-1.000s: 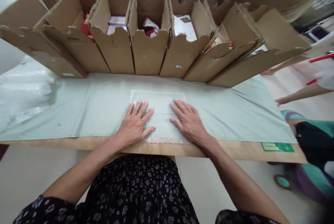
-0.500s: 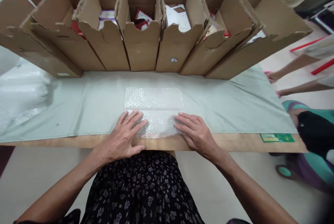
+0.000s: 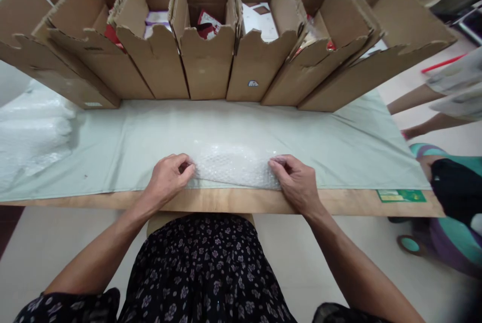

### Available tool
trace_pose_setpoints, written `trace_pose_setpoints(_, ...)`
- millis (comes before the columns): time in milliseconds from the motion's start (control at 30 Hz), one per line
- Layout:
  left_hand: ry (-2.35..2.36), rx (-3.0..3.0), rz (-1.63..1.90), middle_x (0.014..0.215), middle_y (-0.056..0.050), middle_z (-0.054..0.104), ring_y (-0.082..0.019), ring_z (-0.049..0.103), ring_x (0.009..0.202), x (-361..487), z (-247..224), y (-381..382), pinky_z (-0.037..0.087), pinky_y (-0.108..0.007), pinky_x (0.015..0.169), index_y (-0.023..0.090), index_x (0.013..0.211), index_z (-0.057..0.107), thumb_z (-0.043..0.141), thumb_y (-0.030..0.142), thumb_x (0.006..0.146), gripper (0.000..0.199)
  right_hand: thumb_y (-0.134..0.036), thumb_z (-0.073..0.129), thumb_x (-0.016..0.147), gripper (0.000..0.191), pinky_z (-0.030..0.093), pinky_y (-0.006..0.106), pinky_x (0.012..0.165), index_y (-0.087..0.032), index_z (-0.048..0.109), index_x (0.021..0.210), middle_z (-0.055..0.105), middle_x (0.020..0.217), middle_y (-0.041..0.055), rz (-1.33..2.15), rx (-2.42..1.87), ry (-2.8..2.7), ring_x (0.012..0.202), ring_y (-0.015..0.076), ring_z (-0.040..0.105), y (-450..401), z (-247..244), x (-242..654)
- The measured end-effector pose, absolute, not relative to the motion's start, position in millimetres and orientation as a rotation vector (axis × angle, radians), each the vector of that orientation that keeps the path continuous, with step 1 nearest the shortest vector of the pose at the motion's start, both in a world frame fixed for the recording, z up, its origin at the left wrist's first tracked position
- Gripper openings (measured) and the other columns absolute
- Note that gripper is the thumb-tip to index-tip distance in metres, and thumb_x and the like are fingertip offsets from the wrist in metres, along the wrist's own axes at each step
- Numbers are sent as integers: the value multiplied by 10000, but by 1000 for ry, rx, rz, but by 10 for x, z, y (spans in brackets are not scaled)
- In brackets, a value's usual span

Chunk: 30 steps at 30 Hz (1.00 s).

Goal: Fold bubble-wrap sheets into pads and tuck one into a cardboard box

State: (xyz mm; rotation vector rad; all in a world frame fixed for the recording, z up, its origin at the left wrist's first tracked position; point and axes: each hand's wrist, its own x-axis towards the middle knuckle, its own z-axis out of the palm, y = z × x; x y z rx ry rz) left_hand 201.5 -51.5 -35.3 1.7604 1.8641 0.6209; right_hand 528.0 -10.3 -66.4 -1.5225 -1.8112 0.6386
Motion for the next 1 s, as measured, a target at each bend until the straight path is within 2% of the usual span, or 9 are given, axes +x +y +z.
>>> trace_pose_setpoints(100,2013,1884,424,766,-27,707,-217,637,738,2029,-359,-467,476,-354,745,219,845,692,616,252,860,84,-495,616,956,348,486,422,843,-193,740,1076,751,934,93,297,-1621,-2007,850,253,661,-17,-754,5332)
trace_pose_setpoints(233,2107,1896,311,895,-59,708,-261,655,847,2016,-355,-453,493,-390,797,192,1020,698,678,356,894,207,-567,574,957,527,458,472,898,-167,692,1279,724,1215,163,74,-1725,-2163,1045,333,636,33,-753,5417)
trace_pose_setpoints(400,2042,2002,243,894,-82,681,-273,646,903,2052,-406,-450,488,-388,812,201,814,634,635,291,910,132,-466,636,918,285,459,485,925,-197,719,955,716,1278,144,267,-1614,-2259,1106,342,622,103,-667,5295)
trace_pose_setpoints(500,1980,2051,326,876,-69,686,-250,646,871,2038,-388,-452,477,-370,798,211,770,595,591,217,898,128,-380,639,907,180,500,423,872,-210,659,853,760,1134,107,506,-1523,-2143,1016,287,670,40,-566,5213)
trace_pose_setpoints(567,1998,2049,387,834,-51,694,-238,645,812,2001,-338,-409,470,-372,788,214,786,598,585,209,895,109,-369,650,907,185,529,357,757,-213,685,1000,767,979,69,692,-1525,-2009,824,221,683,-111,-481,5182)
trace_pose_setpoints(633,2029,2080,436,803,-41,705,-239,650,780,1981,-282,-287,471,-388,806,213,814,617,588,209,896,87,-375,654,932,392,543,314,658,-208,658,1287,757,883,34,891,-1521,-1914,689,180,665,-338,-411,5138)
trace_pose_setpoints(733,1951,2237,487,858,-61,743,-263,681,849,2065,-256,45,476,-423,877,207,856,659,566,166,902,112,-370,635,979,643,619,325,732,-195,479,1577,793,1025,69,1056,-1460,-1871,832,201,747,-708,-397,5000)
trace_pose_setpoints(833,1816,2354,476,958,-101,763,-294,687,937,2284,-316,376,485,-450,910,190,947,708,569,114,894,167,-322,600,998,516,630,369,966,-205,597,1501,748,1319,116,1068,-1356,-1861,1147,234,748,-951,-468,4829)
trace_pose_setpoints(1000,1669,2422,682,1241,-175,709,-337,634,1145,2489,-431,209,481,-512,1004,155,1286,671,606,143,917,374,-370,616,995,285,613,404,1002,-241,800,1170,799,1171,84,1355,-1312,-1768,1100,243,758,-967,-462,4796)
